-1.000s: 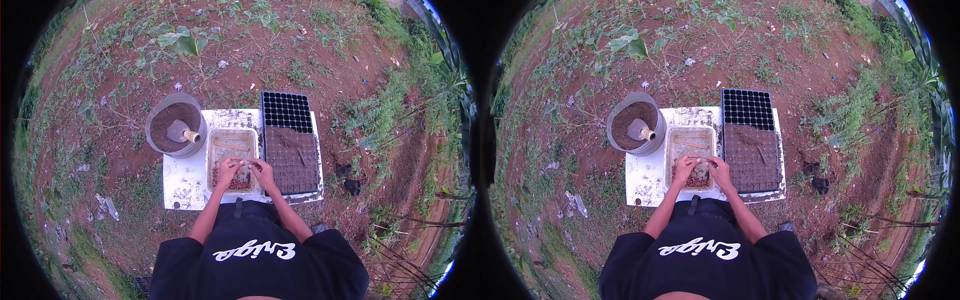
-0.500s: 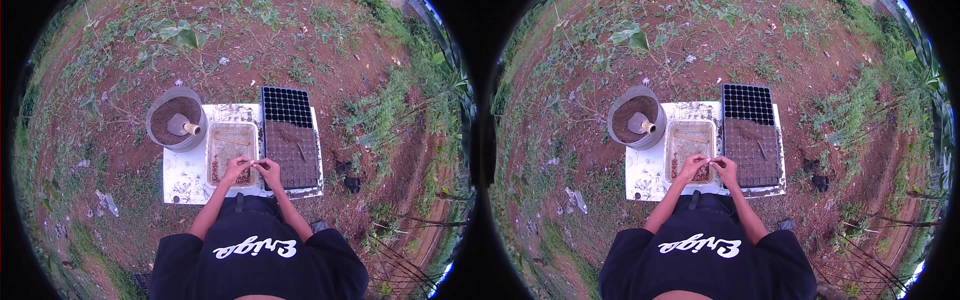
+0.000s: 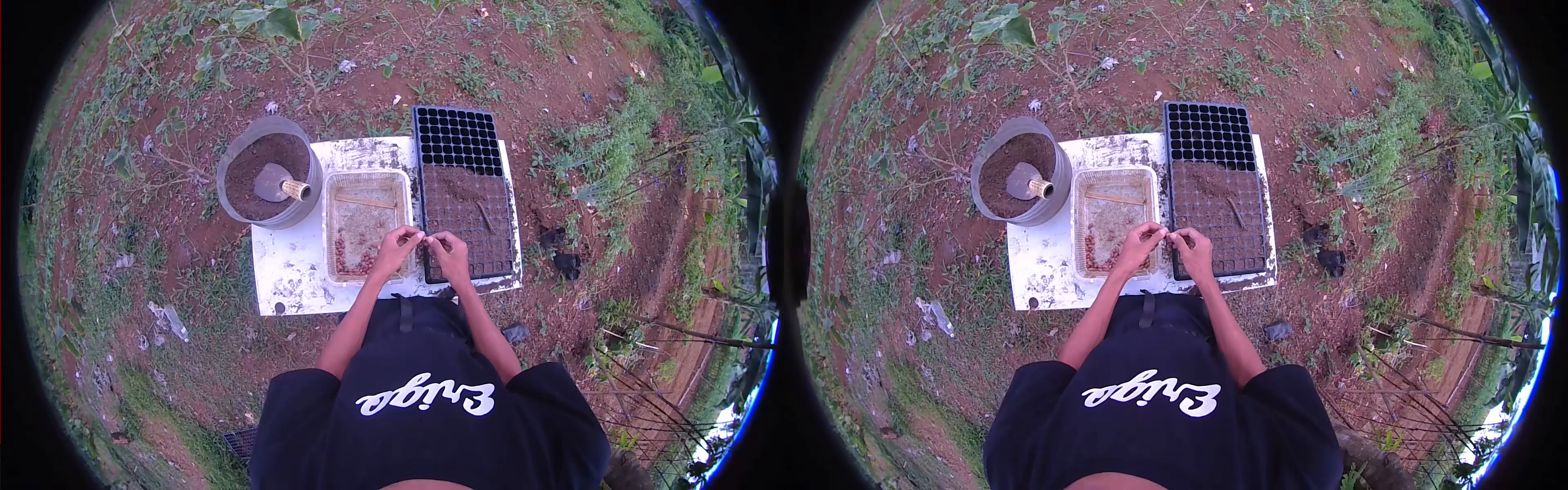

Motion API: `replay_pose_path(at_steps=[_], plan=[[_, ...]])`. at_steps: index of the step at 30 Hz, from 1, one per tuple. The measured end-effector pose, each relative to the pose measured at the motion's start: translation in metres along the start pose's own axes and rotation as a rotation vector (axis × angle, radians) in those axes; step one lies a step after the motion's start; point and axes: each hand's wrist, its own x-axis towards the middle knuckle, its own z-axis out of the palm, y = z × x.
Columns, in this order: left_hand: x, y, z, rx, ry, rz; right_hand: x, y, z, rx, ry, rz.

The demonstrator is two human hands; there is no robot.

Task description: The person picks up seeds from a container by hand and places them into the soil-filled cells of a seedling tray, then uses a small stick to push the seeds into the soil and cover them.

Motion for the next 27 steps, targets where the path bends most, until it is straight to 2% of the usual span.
replay_pose_path(at_steps=[5,10,12,14,18,20,21,26,27], plan=[[-0.002,-0.007,0.023,-0.025,-0.005,-0.02,-0.005,-0.001,-0.015,0.062,0.039,0.055],[0.007,-0.017,0.042,0.146,0.073,0.105,-0.008,0.005,-0.026,0.049,0.098,0.081],[0.012,-0.017,0.054,0.114,0.081,0.122,-0.009,0.002,-0.033,0.185,0.126,0.039],[0.015,-0.01,0.066,0.176,0.037,0.086,-0.009,-0.004,-0.048,0.23,0.136,0.085],[0.026,-0.015,0.08,0.195,0.049,0.048,0.003,0.005,-0.071,0.176,0.069,-0.011],[0.029,-0.015,0.089,0.23,0.057,0.03,0.005,-0.001,-0.085,0.058,0.046,0.057],[0.03,-0.014,0.093,0.263,0.065,0.011,0.009,0.001,-0.09,-0.01,0.041,-0.002],[0.041,-0.026,0.109,0.275,0.111,-0.011,0.027,0.015,-0.104,-0.033,0.007,0.054],[0.045,-0.03,0.112,0.289,0.173,0.024,0.033,0.02,-0.105,-0.046,0.0,0.029]])
